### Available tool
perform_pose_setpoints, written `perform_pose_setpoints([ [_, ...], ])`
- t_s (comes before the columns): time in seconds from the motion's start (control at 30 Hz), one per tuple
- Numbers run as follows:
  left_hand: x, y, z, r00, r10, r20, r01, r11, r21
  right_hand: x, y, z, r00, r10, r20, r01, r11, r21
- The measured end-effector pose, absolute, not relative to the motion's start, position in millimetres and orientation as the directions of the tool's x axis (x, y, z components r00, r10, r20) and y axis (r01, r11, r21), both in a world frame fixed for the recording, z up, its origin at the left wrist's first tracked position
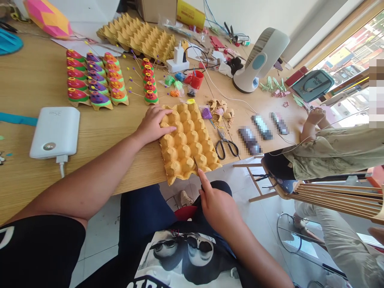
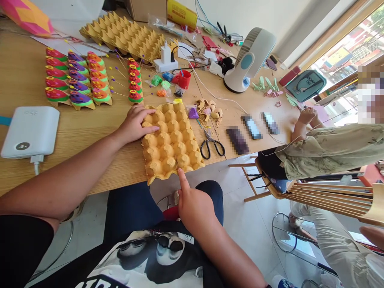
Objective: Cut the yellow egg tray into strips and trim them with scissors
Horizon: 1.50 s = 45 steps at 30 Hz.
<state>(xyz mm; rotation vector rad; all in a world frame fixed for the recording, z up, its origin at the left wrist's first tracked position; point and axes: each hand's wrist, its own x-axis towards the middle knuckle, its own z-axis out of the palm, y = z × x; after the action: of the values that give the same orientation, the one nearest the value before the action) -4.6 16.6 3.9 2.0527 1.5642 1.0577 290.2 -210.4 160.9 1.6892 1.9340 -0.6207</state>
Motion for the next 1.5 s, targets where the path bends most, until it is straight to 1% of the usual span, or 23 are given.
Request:
perform_pose_setpoints([
  [0.13, -4.8, 17.8, 2.8, 0.127, 0.925, 0.359, 0.663, -0.348, 0.663, 298.0, -220.2, 161.8, -0.103, 0.756, -0.646, 0.993, 0.117, -0.022],
  [0.4, -3.0, 17.5, 5.9, 0.118, 0.939, 0.324, 0.665, -0.317, 0.676, 286.4, -197.4, 156.1, -0.118, 0.765, -0.633, 0.993, 0.109, -0.054],
  [0.63, -3.5, 18.6, 2.3, 0.123, 0.929, 0.350, 0.664, -0.339, 0.666, 298.1, -221.9, 162.1, -0.102, 0.753, -0.650, 0.993, 0.116, -0.022],
  [0.97, -4.0, 18.6, 2.8, 0.114, 0.936, 0.333, 0.655, -0.323, 0.683, 287.5, -200.3, 152.6, -0.111, 0.782, -0.614, 0.994, 0.094, -0.060],
  [1.13, -4.1, 16.7, 4.4, 0.115, 0.933, 0.340, 0.649, -0.330, 0.686, 299.6, -220.1, 158.9, -0.103, 0.757, -0.646, 0.994, 0.092, -0.052],
  [1.27, -3.7, 17.6, 3.3, 0.116, 0.936, 0.332, 0.652, -0.324, 0.686, 298.4, -215.2, 160.7, -0.110, 0.750, -0.652, 0.993, 0.102, -0.050],
  [1.4, -3.1, 18.5, 3.5, 0.113, 0.938, 0.328, 0.652, -0.319, 0.688, 290.3, -196.5, 160.3, -0.137, 0.760, -0.636, 0.991, 0.100, -0.094],
  [1.5, -2.8, 17.5, 5.3, 0.106, 0.938, 0.331, 0.651, -0.317, 0.690, 289.5, -195.9, 161.1, -0.126, 0.762, -0.636, 0.992, 0.079, -0.102],
])
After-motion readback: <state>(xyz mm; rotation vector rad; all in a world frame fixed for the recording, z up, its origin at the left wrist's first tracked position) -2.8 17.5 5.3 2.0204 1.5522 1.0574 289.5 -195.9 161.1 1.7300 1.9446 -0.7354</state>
